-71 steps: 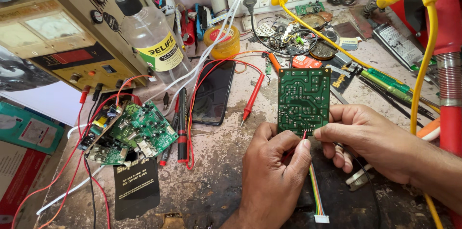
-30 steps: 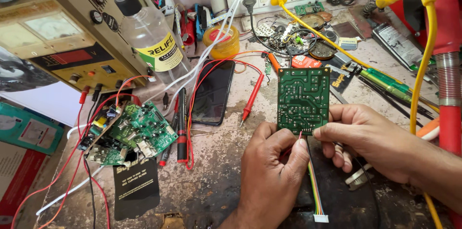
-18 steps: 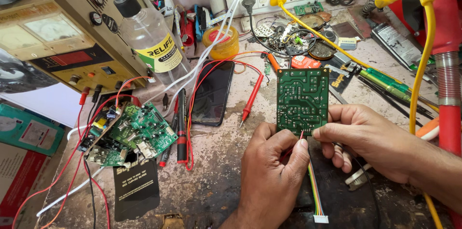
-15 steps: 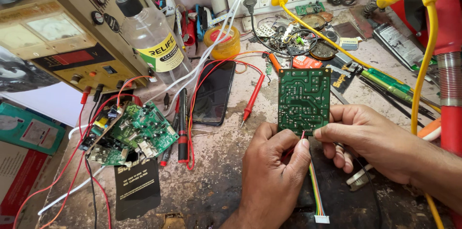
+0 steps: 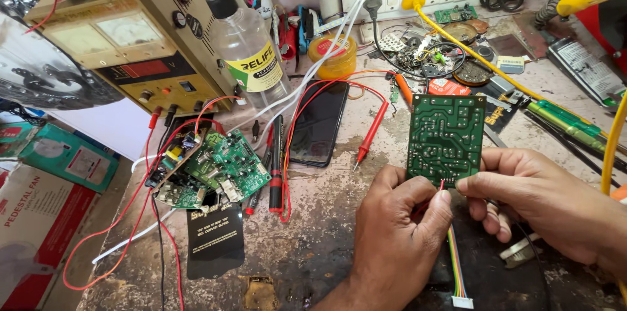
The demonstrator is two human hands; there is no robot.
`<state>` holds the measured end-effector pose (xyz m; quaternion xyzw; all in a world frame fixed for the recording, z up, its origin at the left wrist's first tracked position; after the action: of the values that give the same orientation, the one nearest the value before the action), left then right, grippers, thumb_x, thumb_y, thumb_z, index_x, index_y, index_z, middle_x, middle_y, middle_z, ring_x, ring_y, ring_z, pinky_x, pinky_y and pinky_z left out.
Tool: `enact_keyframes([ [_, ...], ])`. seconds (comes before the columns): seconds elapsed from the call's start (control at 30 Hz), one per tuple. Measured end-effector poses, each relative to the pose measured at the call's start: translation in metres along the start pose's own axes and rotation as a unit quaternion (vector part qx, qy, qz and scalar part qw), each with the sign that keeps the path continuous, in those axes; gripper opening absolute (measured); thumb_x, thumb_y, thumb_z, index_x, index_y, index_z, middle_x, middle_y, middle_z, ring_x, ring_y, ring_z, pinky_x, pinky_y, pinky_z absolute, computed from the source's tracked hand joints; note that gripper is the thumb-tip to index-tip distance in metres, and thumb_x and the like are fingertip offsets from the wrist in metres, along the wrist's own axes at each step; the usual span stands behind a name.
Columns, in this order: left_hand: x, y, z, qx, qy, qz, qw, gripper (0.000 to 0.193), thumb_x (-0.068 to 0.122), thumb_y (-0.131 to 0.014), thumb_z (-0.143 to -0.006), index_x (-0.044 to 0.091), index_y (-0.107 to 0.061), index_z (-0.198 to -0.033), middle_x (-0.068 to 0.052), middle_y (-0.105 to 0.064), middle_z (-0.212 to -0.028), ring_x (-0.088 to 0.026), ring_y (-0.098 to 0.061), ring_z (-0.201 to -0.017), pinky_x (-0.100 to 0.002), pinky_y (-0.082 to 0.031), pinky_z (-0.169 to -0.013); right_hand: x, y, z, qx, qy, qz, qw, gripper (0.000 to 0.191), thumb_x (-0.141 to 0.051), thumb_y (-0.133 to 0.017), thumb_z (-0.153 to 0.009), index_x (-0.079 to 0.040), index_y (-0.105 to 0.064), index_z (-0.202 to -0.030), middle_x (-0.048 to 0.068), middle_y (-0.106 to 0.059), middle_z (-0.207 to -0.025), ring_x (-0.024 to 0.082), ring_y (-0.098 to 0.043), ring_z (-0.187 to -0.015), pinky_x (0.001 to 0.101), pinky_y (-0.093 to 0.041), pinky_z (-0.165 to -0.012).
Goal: The person holds a green circuit board and uses multimeter probes to test several points on its backside. They flip the board to the component side and continue probing capacitors and other components. The person then flips the board back and continues testing the backside.
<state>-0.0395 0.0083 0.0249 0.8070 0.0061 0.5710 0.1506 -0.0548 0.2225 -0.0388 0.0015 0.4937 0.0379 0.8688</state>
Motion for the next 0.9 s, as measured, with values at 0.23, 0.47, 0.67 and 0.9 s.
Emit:
enact_keyframes([
  [0.23,0.0009,-0.0008,-0.0015,0.002,-0.002,-0.01,1.0,0.015,0.019,-0.071,-0.09,0.004,-0.073,-0.092,-0.007,-0.06,-0.087,-0.018,-0.063,-0.073,-0.033,-0.051,-0.062,-0.0034,-0.0028,0.0015,-0.01,0.012,-0.006,1.0,0.019,-0.017,-0.066,-0.095,0.002,-0.07,-0.096,0.01,-0.065,-0.066,0.016,-0.056,-0.049,0.03,-0.046,-0.044],
  [0.47,-0.0013,-0.0058,-0.0047,-0.002,0.008,-0.008,1.0,0.016,0.019,-0.071,-0.09,0.003,-0.073,-0.089,-0.007,-0.057,-0.084,-0.018,-0.061,-0.07,-0.034,-0.049,-0.06,-0.0064,-0.0014,0.0034,-0.01,0.012,-0.006,1.0,0.018,-0.016,-0.066,-0.092,0.001,-0.07,-0.095,0.008,-0.064,-0.065,0.015,-0.056,-0.046,0.0284,-0.045,-0.042],
  [0.67,0.0006,-0.0064,-0.0058,-0.006,0.0,-0.008,1.0,0.016,0.019,-0.07,-0.091,0.003,-0.071,-0.087,-0.007,-0.056,-0.084,-0.019,-0.06,-0.071,-0.034,-0.049,-0.061,-0.0089,-0.0023,0.0043,-0.011,0.013,-0.009,1.0,0.017,-0.017,-0.066,-0.092,0.0,-0.07,-0.095,0.008,-0.064,-0.065,0.015,-0.056,-0.046,0.0284,-0.046,-0.042],
  [0.9,-0.001,-0.007,-0.0064,-0.011,0.01,0.002,1.0,0.018,0.019,-0.067,-0.091,0.002,-0.069,-0.085,-0.008,-0.055,-0.083,-0.019,-0.061,-0.07,-0.035,-0.049,-0.062,-0.0083,-0.0015,0.0046,-0.012,0.013,-0.007,1.0,0.017,-0.017,-0.066,-0.093,0.0,-0.07,-0.095,0.008,-0.064,-0.065,0.015,-0.057,-0.046,0.0285,-0.046,-0.042],
])
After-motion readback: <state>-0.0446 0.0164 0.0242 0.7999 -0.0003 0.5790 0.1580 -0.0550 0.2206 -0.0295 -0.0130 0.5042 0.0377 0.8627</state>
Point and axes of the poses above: each hand's wrist, its own z-axis away from the middle knuckle, its own y-axis out of the back of the hand, x = y × z, the point moved 5 cm from there along -z, towards the middle knuckle
